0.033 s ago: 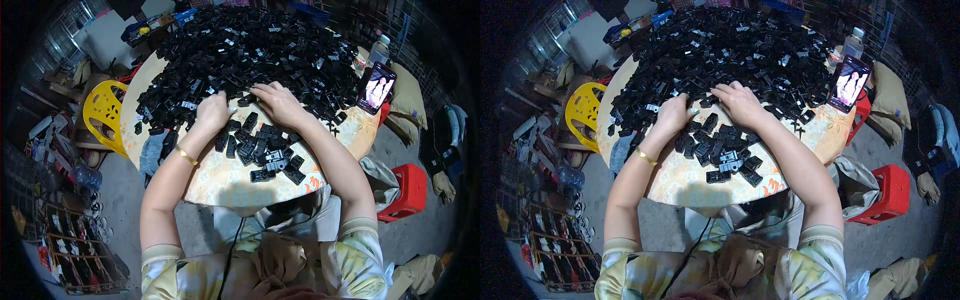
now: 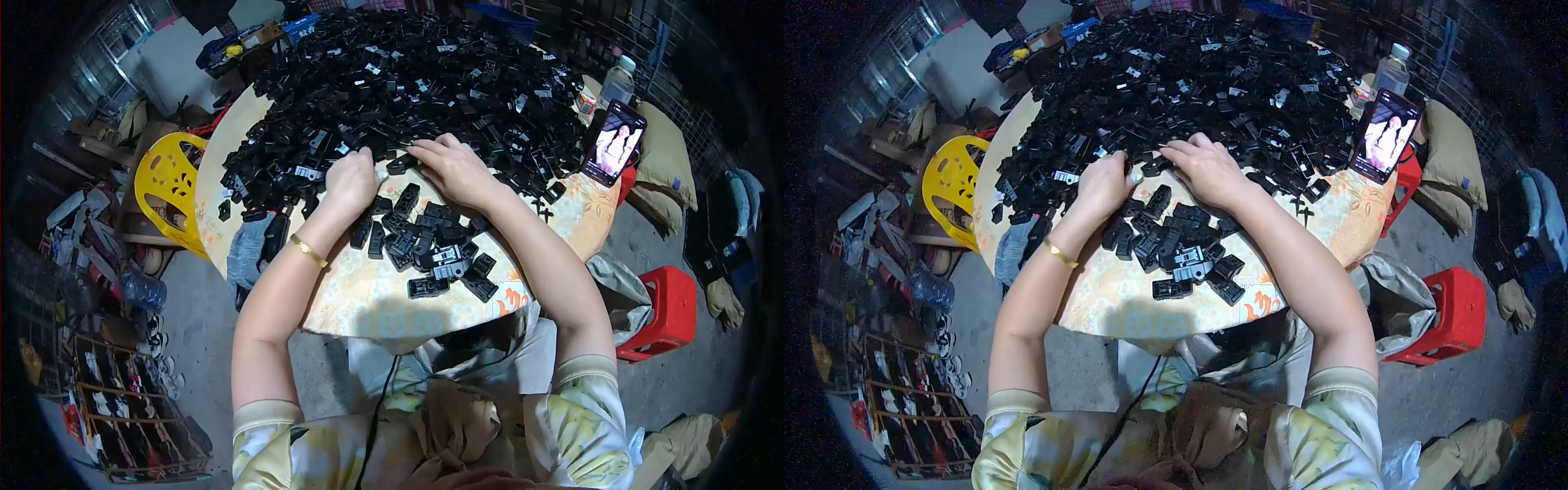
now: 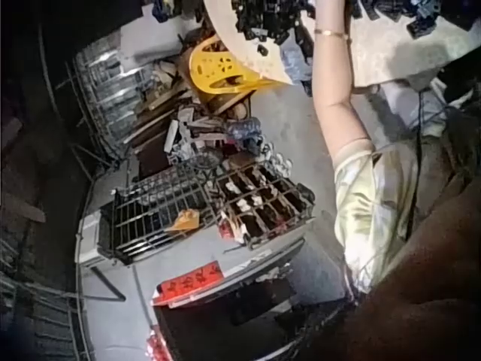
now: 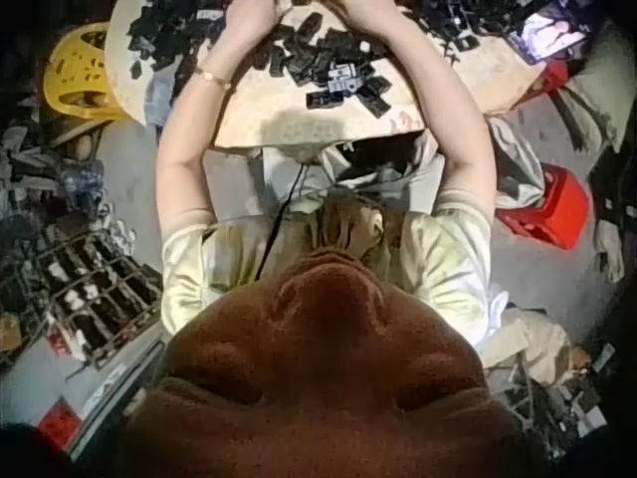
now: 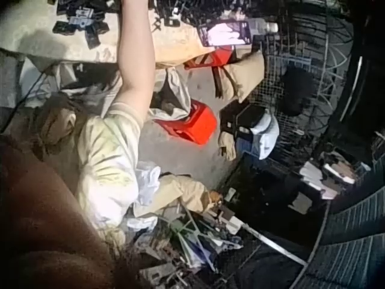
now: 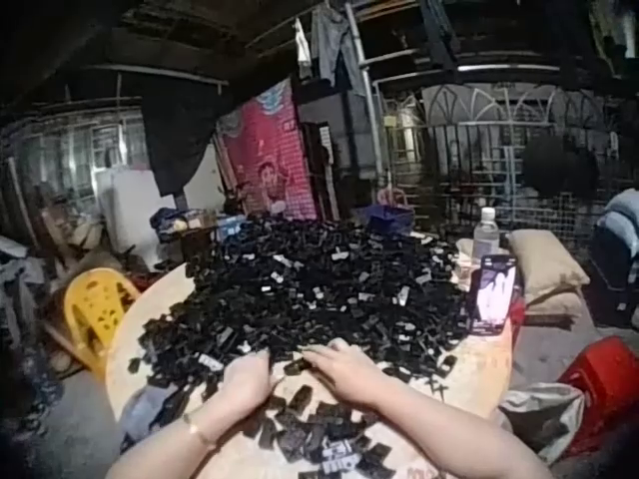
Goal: The recorder is sorting and inspecting a large pile of small black electronic components at a workstation.
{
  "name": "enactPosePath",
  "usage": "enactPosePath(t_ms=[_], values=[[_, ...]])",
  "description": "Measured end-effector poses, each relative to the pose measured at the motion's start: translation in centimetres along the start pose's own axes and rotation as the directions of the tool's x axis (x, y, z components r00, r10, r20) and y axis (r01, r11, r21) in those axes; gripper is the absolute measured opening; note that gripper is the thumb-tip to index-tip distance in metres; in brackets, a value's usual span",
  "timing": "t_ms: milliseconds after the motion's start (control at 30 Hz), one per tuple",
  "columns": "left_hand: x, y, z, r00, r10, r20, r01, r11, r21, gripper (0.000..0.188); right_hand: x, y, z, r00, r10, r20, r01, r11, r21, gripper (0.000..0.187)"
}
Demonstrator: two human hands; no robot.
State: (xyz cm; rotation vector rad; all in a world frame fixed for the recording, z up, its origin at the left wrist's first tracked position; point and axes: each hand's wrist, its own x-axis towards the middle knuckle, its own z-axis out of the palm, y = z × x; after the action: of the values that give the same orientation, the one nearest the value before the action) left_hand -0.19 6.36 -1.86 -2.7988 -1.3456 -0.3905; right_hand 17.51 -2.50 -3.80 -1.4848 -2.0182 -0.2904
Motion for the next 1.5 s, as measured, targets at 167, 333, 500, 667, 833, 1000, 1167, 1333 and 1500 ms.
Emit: enactPosePath(t_ms=[167, 333, 500, 667, 833, 1000, 1167, 1333, 1500], values=[[1.3, 1.0, 1.7, 0.971, 0.183, -0.156, -0.203, 0.971, -0.126, 0.023, -0.1, 0.0, 0.2, 1.0, 0.0, 0.029, 0.001, 1.0, -0.014, 0.036], [1.2, 1.7, 2.0, 0.945, 0.154, -0.29, -0.272, 0.862, -0.427, 0.021, 0.0, 0.7, 0.5, 1.0, 0.027, 0.012, -0.027, 1.0, -0.01, 0.028], [1.6, 1.3, 0.4, 0.993, -0.116, 0.005, 0.039, 0.289, -0.957, 0.024, 0.3, -0.2, -1.0, 0.983, 0.126, -0.137, -0.078, 0.947, 0.312, 0.027], [0.2, 2.1, -1.9, 0.974, 0.055, 0.219, 0.207, 0.171, -0.963, 0.026, 0.3, -0.9, -1.2, 0.965, 0.154, -0.21, -0.029, 0.866, 0.499, 0.027], [0.1, 1.1, -2.4, 0.933, 0.187, 0.307, 0.278, 0.167, -0.946, 0.028, 0.1, -0.6, -1.3, 0.956, 0.139, -0.258, 0.017, 0.852, 0.524, 0.026], [-0.9, 2.6, -3.1, 0.922, 0.339, 0.188, 0.204, -0.01, -0.979, 0.028, 0.1, -0.5, -1.3, 0.948, 0.243, -0.204, -0.072, 0.79, 0.609, 0.025], [-1.8, 4.1, -2.1, 0.964, 0.259, 0.061, 0.02, 0.156, -0.988, 0.021, 0.1, -1.6, -1.8, 0.896, 0.417, -0.153, -0.18, 0.655, 0.734, 0.024], [-1.9, 4.3, -2.0, 0.953, 0.088, -0.291, -0.295, 0.505, -0.811, 0.024, 0.2, -2.3, -1.6, 0.862, 0.487, -0.142, -0.138, 0.495, 0.858, 0.024], [-1.8, 4.3, -2.2, 0.963, 0.107, -0.247, -0.267, 0.283, -0.921, 0.027, 0.2, -2.3, -1.6, 0.861, 0.482, -0.161, -0.119, 0.499, 0.858, 0.024]])
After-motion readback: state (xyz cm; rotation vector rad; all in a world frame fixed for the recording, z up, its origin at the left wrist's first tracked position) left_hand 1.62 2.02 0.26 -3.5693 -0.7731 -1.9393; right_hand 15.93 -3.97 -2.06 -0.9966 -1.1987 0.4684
